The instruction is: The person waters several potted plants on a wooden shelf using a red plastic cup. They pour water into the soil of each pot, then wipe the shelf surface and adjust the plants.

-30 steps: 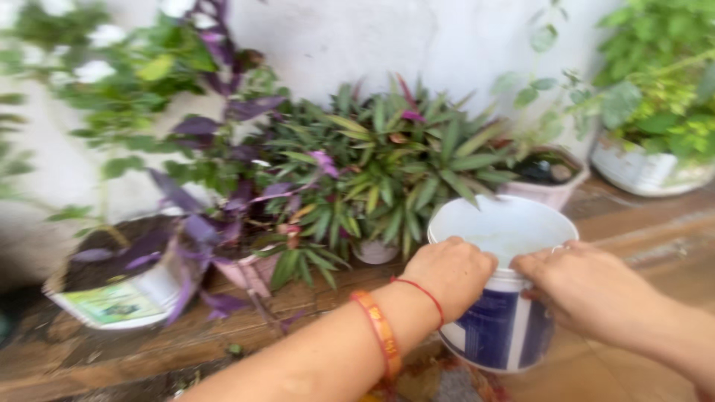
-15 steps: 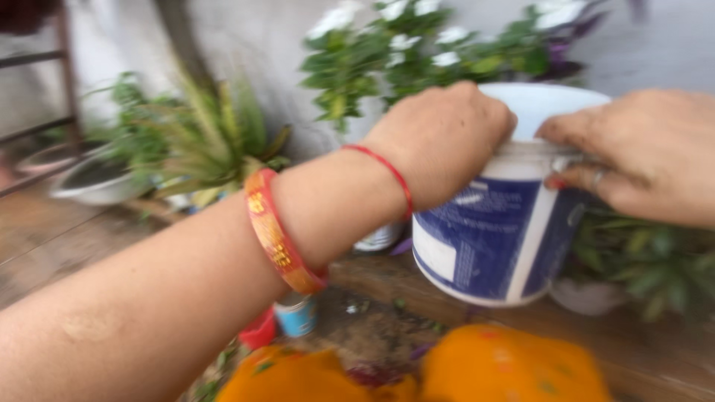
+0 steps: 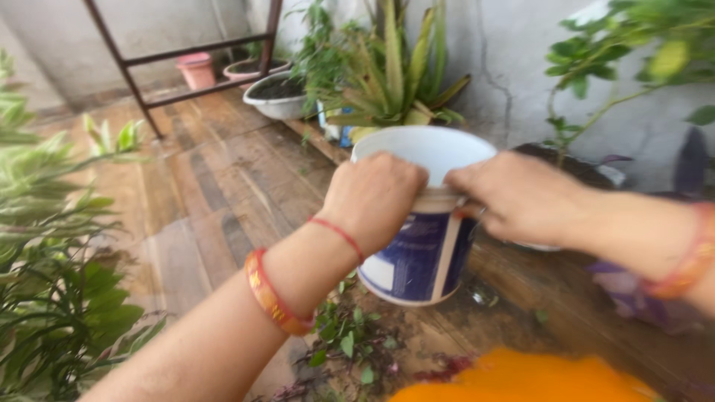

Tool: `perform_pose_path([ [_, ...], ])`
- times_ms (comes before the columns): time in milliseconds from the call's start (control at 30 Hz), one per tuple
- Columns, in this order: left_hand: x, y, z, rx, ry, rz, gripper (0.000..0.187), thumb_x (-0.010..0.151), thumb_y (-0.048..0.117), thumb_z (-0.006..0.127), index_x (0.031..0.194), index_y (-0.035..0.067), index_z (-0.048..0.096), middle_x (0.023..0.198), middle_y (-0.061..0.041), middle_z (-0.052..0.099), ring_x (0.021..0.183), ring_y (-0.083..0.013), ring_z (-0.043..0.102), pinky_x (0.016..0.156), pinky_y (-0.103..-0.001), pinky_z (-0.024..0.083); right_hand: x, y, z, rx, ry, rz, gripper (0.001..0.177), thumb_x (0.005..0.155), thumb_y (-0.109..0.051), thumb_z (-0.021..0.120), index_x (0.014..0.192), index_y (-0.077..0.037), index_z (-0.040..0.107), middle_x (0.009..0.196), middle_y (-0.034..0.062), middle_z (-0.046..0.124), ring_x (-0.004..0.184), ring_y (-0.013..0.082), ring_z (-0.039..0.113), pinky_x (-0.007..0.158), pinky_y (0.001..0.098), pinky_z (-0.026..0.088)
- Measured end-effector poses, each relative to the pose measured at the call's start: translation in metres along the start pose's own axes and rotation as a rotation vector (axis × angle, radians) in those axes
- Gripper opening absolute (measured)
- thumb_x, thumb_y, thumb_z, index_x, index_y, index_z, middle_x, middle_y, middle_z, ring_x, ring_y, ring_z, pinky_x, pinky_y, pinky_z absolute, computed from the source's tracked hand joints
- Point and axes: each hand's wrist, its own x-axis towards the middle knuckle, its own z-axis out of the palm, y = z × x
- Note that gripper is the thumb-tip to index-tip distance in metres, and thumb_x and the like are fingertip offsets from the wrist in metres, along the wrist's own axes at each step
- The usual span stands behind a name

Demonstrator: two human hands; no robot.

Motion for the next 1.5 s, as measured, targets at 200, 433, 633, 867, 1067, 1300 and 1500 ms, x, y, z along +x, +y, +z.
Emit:
perform_pose_path([
  [200,-0.077,-0.031,0.068,-0.007,-0.243,-0.204,0.012,0.086,0.013,0.063,0.094,0.014,0.072,0.091,-0.007,0.074,0.093,-0.0267,0.071,0.069,-0.042,0.06,0.042,-0.032,0.102,0.223,-0.009,-0.295,0.022,0.076,-0.009,0.074,0.097,-0.005,0.067,0.091,0.0197,0.072,0.091,0.038,0.071,0.077,0.0482,0.056],
  [433,-0.141,-0.027,0.137,-0.023,-0.321,-0.291,0.011,0.083,0.009,0.063,0.09,0.014,0.07,0.093,-0.006,0.073,0.098,-0.0265,0.068,0.069,-0.041,0.059,0.052,-0.036,0.211,0.251,-0.033,-0.462,0.019,0.081,-0.011,0.071,0.098,-0.005,0.064,0.088,0.0152,0.071,0.093,0.0344,0.067,0.082,0.0468,0.049],
  [633,-0.173,-0.02,0.168,-0.061,-0.258,-0.319,0.008,0.084,0.009,0.063,0.089,0.011,0.068,0.09,-0.006,0.071,0.097,-0.0271,0.066,0.074,-0.04,0.057,0.058,-0.039,0.27,0.28,0.102,-0.527,0.029,0.075,-0.011,0.071,0.103,-0.005,0.066,0.097,0.0123,0.072,0.092,0.0308,0.067,0.082,0.0455,0.047],
  [867,-0.208,-0.019,0.194,0.016,-0.23,-0.34,0.007,0.081,0.011,0.064,0.087,0.011,0.066,0.088,-0.006,0.069,0.093,-0.0264,0.065,0.071,-0.039,0.056,0.071,-0.048,0.308,0.224,0.132,-0.677,0.029,0.073,-0.003,0.062,0.101,-0.005,0.065,0.092,0.0101,0.07,0.092,0.0285,0.067,0.082,0.0415,0.048],
  [1067,-0.247,-0.011,0.217,0.052,-0.246,-0.353,0.005,0.083,0.012,0.065,0.088,0.011,0.065,0.087,-0.006,0.069,0.093,-0.0255,0.065,0.069,-0.038,0.056,0.066,-0.068,0.34,0.134,0.068,-0.731,0.015,0.085,-0.012,0.057,0.098,-0.008,0.064,0.087,0.0079,0.069,0.087,0.0271,0.066,0.079,0.0409,0.048],
  [1300,-0.277,-0.007,0.241,-0.002,-0.273,-0.323,0.004,0.083,0.014,0.065,0.081,0.012,0.068,0.083,-0.005,0.07,0.087,-0.0255,0.066,0.068,-0.039,0.056,0.041,-0.075,0.338,0.191,-0.041,-0.755,0.012,0.082,-0.011,0.061,0.093,-0.009,0.065,0.09,0.0093,0.07,0.092,0.0285,0.066,0.086,0.043,0.047],
  [1500,-0.275,-0.006,0.25,-0.069,-0.439,-0.316,0.008,0.085,0.011,0.064,0.082,0.012,0.071,0.086,-0.008,0.073,0.087,-0.0281,0.068,0.071,-0.041,0.058,0.023,-0.06,0.312,0.307,-0.033,-0.705,0.025,0.076,-0.006,0.065,0.1,-0.004,0.068,0.098,0.0145,0.072,0.101,0.0326,0.067,0.1,0.0496,0.043],
])
